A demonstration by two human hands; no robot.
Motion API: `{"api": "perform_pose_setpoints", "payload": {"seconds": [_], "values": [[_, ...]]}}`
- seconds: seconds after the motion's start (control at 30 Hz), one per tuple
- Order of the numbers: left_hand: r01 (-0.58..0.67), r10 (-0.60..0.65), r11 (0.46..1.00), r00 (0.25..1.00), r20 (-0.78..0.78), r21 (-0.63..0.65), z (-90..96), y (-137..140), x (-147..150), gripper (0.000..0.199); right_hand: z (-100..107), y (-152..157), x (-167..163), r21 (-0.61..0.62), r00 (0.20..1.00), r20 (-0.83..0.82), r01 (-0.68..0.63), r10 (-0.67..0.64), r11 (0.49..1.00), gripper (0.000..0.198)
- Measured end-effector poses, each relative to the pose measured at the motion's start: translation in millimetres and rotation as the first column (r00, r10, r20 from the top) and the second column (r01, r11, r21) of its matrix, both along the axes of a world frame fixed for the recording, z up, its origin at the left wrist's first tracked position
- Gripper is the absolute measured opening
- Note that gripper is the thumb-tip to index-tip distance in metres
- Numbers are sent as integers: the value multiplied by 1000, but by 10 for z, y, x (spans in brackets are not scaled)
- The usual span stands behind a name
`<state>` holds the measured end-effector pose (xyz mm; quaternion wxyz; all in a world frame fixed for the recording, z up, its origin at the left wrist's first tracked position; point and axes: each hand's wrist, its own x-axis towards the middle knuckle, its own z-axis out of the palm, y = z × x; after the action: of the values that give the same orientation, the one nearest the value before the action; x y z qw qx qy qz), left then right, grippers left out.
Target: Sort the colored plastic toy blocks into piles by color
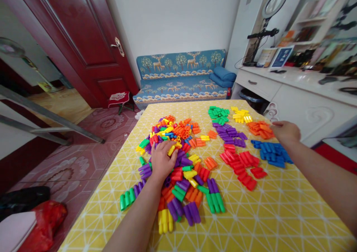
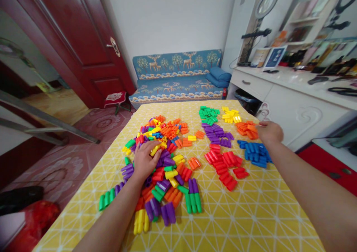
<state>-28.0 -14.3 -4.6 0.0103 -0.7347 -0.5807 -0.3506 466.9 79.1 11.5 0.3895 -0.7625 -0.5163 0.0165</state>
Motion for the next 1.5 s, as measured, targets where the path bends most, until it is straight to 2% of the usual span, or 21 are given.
{"api": "perform_pose_setpoints", "payload": {"seconds": [0.03, 0.07, 0.13, 0.17, 0.23, 0.27, 0.37, 0.43, 0.53, 0.6, 0.8, 0.97, 1.07, 1.2, 1.33, 1.5], "values": [[0, 0, 1000, 1000, 0, -1, 1, -1, 0, 25, 46, -21, -166, 23, 997, -6, 82, -81, 996, 13], [0, 0, 1000, 1000, -1, -3, 2, -2, 0, 25, 86, -42, -377, 44, 996, -5, 86, -86, 995, 16], [3, -3, 1000, 1000, -4, -4, 5, -3, -1, 25, 135, -76, -878, 41, 989, 8, -149, 149, 988, 20], [3, -3, 1000, 1000, -5, -4, 6, -4, -1, 25, 141, -89, -1138, 15, 964, 13, -267, 267, 964, 22], [1, -1, 1000, 1000, -5, -4, 7, -5, -2, 25, 130, -107, -1607, -96, 847, 79, -518, 525, 850, 34], [1, -1, 1000, 1000, -4, -4, 7, -6, -2, 25, 119, -113, -1798, -159, 812, 117, -553, 571, 818, 40], [4, -4, 1000, 1000, 3, -4, 4, -9, -2, 25, 103, -117, -2170, -377, 788, 187, -494, 587, 783, 57], [6, -6, 1000, 1000, 9, -7, 3, -10, 0, 25, 108, -121, -2293, -486, 790, 194, -438, 581, 757, 60], [6, -6, 1000, 1000, 16, -9, 4, -13, 5, 25, 112, -151, -2407, -560, 789, 176, -412, 589, 719, 54], [2, -2, 1000, 1000, 18, -10, 5, -15, 7, 25, 90, -183, -2469, -567, 805, 165, -396, 570, 722, 49], [-3, 3, 1000, 1000, 12, 3, -12, -10, 2, 25, -109, -227, -2550, -438, 896, 94, -355, 435, 826, 35], [-2, 2, 1000, 1000, 5, 18, -29, -2, -6, 25, -297, -287, -2554, -330, 896, -134, -444, 424, 833, 14], [2, -2, 1000, 1000, 6, 23, -29, -5, -5, 25, -403, -386, -2591, -226, 895, -200, -438, 399, 870, 19], [4, -4, 1000, 1000, 18, 29, -24, -10, -1, 25, -540, -473, -2652, -22, 826, -370, -465, 424, 885, 24], [9, -9, 999, 1000, 17, 36, -20, -8, -2, 24, -621, -466, -2695, 44, 781, -466, -448, 415, 893, 25], [13, -13, 999, 1000, 9, 31, -11, -16, -4, 25, -586, -490, -2749, 102, 778, -439, -454, 450, 885, 30]]}}
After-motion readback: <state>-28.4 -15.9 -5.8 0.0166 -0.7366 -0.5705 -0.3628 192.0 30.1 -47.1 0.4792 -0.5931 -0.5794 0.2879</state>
